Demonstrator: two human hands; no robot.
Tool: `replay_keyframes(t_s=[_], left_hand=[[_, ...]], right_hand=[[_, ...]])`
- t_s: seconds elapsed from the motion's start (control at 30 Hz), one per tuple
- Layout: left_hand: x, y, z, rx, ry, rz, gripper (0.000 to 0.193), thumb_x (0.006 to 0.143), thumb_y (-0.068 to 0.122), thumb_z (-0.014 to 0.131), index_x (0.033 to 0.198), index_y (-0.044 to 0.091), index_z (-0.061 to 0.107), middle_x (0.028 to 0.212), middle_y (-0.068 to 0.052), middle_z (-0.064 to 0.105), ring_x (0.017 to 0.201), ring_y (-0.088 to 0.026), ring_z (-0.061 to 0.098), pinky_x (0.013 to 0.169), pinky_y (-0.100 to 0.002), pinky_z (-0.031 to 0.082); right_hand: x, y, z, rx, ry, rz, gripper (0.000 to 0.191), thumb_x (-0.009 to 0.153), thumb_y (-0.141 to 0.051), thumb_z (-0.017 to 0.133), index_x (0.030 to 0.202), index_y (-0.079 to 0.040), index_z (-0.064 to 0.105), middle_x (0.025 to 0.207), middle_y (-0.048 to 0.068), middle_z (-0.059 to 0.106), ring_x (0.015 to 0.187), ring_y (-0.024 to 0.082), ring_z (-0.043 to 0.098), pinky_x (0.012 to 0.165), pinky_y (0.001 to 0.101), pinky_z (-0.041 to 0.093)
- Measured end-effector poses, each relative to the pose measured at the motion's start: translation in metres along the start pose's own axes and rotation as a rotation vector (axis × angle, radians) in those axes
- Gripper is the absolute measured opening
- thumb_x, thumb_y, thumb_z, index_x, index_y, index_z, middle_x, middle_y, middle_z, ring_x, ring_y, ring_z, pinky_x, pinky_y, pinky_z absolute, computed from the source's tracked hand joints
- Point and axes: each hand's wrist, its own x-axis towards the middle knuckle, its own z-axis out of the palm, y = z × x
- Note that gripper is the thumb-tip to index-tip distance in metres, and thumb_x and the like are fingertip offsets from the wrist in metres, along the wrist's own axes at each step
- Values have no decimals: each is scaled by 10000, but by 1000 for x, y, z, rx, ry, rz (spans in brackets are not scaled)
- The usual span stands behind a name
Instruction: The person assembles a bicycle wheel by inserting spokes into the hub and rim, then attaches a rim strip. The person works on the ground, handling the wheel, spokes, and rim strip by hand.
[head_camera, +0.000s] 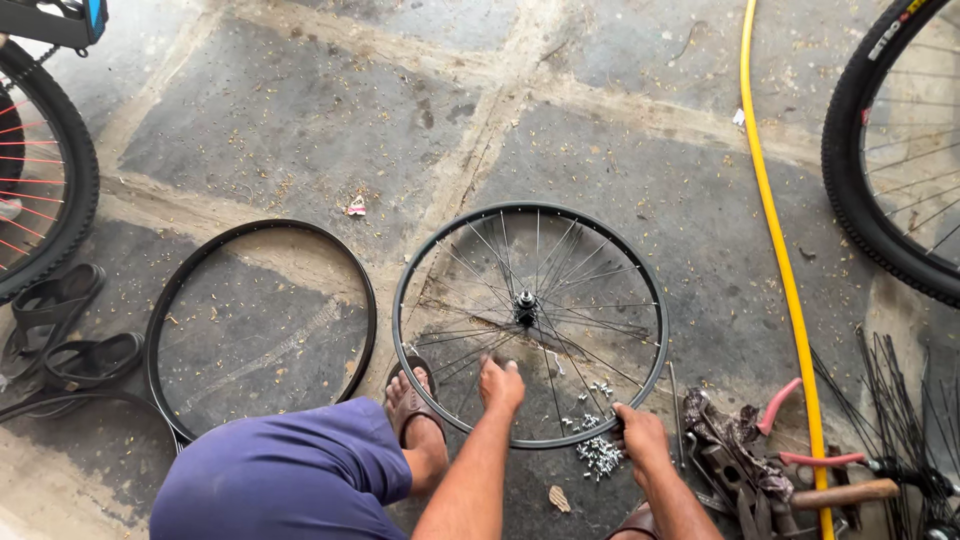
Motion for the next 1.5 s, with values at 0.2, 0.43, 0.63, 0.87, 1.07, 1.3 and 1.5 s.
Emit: replay_keyframes(t_s=[0.2,0.43,0.63,0.87,1.07,1.3,1.5], left_hand=[[-25,-3,-4,261,-457,39,417,955,481,638,1041,91,758,1013,-142,747,1009,-311,699,880,-432,528],[-36,-24,6,-216,-593,184,234,851,155,773,1022,75,634,984,-87,745,916,-196,698,825,-350,563],[-32,-19,13,-759,-930,-134,209,856,33,774,992,98,628,1061,-34,782,940,-139,719,813,-308,548],[-27,-26,9,-215,-884,133,188,901,141,818,1037,46,729,975,-51,757,851,-128,666,771,-295,549],[-27,-32,11,-81,-1033,153,229,877,163,815,1021,10,722,912,-75,753,775,-130,679,694,-286,555],[-45,-15,53,-410,-875,49,210,892,157,779,1022,4,719,897,-79,764,737,-140,686,669,-314,563],[-44,-6,78,-430,-737,15,187,888,176,762,1020,47,733,946,-82,780,827,-185,738,755,-345,587]], right_hand=[[1,2,-4,-302,159,-174,434,871,-351,729,795,76,739,751,159,717,656,239,636,613,403,471],[1,5,-7,-367,173,-183,509,877,-424,708,822,81,738,819,249,722,758,329,651,696,478,473],[-2,6,-4,-378,153,-215,488,869,-401,737,837,86,745,846,201,721,778,285,646,701,424,475],[-7,-1,-6,-290,115,-140,444,907,-371,738,896,72,747,843,158,722,763,227,600,707,419,471],[2,8,-17,26,3,-118,342,971,-276,698,996,64,729,891,117,718,794,216,625,704,358,499],[1,24,-66,445,-65,-14,226,884,105,565,1088,128,658,1049,184,721,931,273,732,848,341,588],[-1,41,-83,432,38,1,178,919,49,632,1094,33,655,1017,179,730,917,260,708,806,309,590]])
